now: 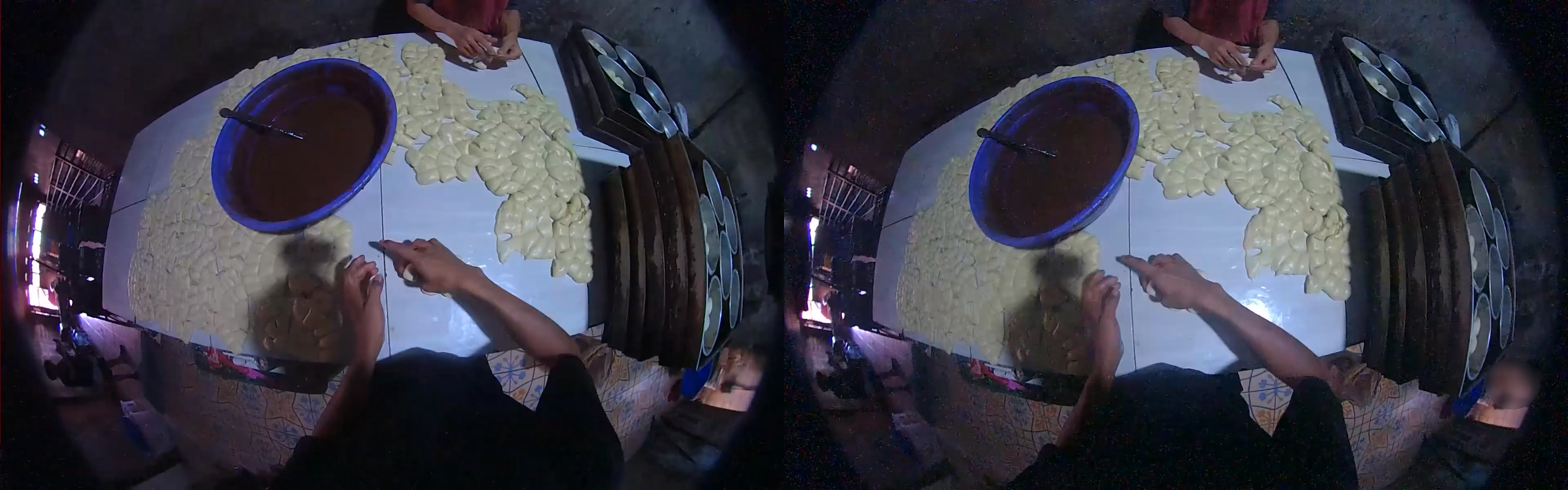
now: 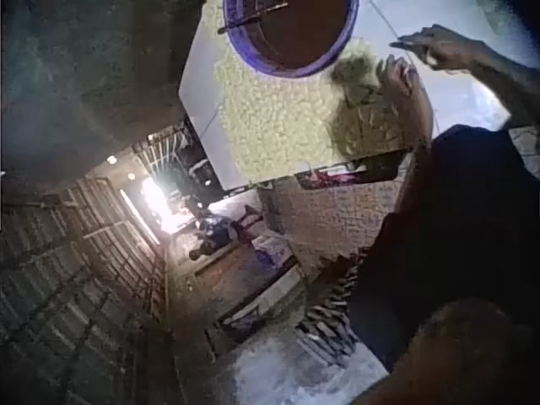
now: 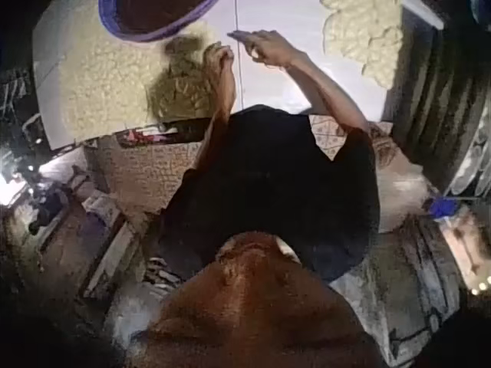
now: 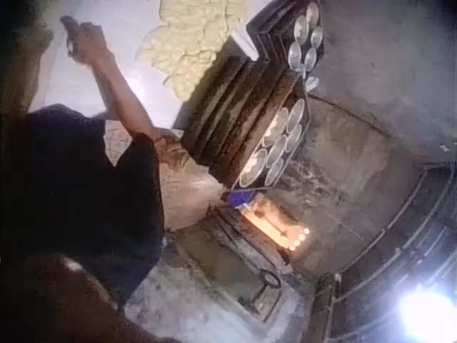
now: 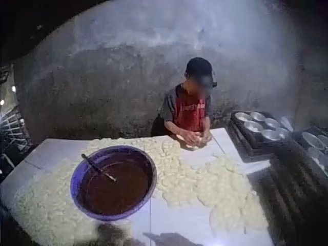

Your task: The person prepares filled pastries by hand, dipping and folding dough pieces with filling, shaping them together, and placing the shaped dough rolls into metal baking pans.

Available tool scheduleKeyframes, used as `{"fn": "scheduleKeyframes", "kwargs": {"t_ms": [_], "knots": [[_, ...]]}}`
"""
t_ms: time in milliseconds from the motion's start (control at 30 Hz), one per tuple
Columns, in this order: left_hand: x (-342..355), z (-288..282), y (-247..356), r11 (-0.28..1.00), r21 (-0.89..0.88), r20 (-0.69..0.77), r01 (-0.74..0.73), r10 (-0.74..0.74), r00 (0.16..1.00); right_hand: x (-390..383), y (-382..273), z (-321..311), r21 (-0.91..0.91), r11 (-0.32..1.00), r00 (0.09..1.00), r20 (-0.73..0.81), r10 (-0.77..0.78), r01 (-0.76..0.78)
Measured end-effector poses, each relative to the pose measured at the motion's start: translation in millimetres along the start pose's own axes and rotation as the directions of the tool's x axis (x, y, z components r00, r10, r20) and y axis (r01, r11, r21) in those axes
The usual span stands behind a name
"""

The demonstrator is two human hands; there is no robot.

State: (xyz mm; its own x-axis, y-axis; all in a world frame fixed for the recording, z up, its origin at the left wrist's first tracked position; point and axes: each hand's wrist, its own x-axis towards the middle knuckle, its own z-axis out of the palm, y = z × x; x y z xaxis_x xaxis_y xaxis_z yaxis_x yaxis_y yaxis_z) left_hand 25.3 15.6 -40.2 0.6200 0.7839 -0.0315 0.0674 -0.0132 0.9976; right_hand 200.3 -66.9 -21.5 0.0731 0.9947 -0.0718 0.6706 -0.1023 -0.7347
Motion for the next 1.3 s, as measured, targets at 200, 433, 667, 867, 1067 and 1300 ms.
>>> {"fn": "scheduleKeyframes", "kwargs": {"t_ms": [200,433,667,867,1067,1300], "knots": [[19.2,23.5,-23.6,0.987,-0.024,0.156,0.16,-0.154,0.976,-15.6,35.2,-6.7,0.246,0.946,0.939,-0.321,-0.127,0.213],[14.7,49.3,-47.3,0.979,-0.133,0.072,0.156,-0.148,0.986,-61.4,31.5,22.3,-0.385,0.923,0.974,-0.218,-0.062,-0.028],[22.0,42.3,-30.4,0.947,-0.292,0.365,0.137,-0.022,0.931,-44.4,60.0,53.5,0.263,0.96,0.82,-0.567,0.074,0.095],[-13.5,94.6,78.3,0.878,-0.472,0.277,0.074,0.068,0.958,-166.6,-4.8,-18.8,0.885,0.089,0.798,-0.452,0.399,0.457],[-33.3,146.5,16.8,0.985,-0.159,0.745,0.066,0.076,0.662,-371.1,-98.0,-185.6,0.019,0.963,0.259,-0.961,0.091,-0.268],[-33.6,129.9,-19.8,0.731,-0.046,0.931,-0.681,0.278,0.236,-548.2,-0.9,-322.2,0.248,0.588,-0.066,-0.947,0.313,-0.77]]}}
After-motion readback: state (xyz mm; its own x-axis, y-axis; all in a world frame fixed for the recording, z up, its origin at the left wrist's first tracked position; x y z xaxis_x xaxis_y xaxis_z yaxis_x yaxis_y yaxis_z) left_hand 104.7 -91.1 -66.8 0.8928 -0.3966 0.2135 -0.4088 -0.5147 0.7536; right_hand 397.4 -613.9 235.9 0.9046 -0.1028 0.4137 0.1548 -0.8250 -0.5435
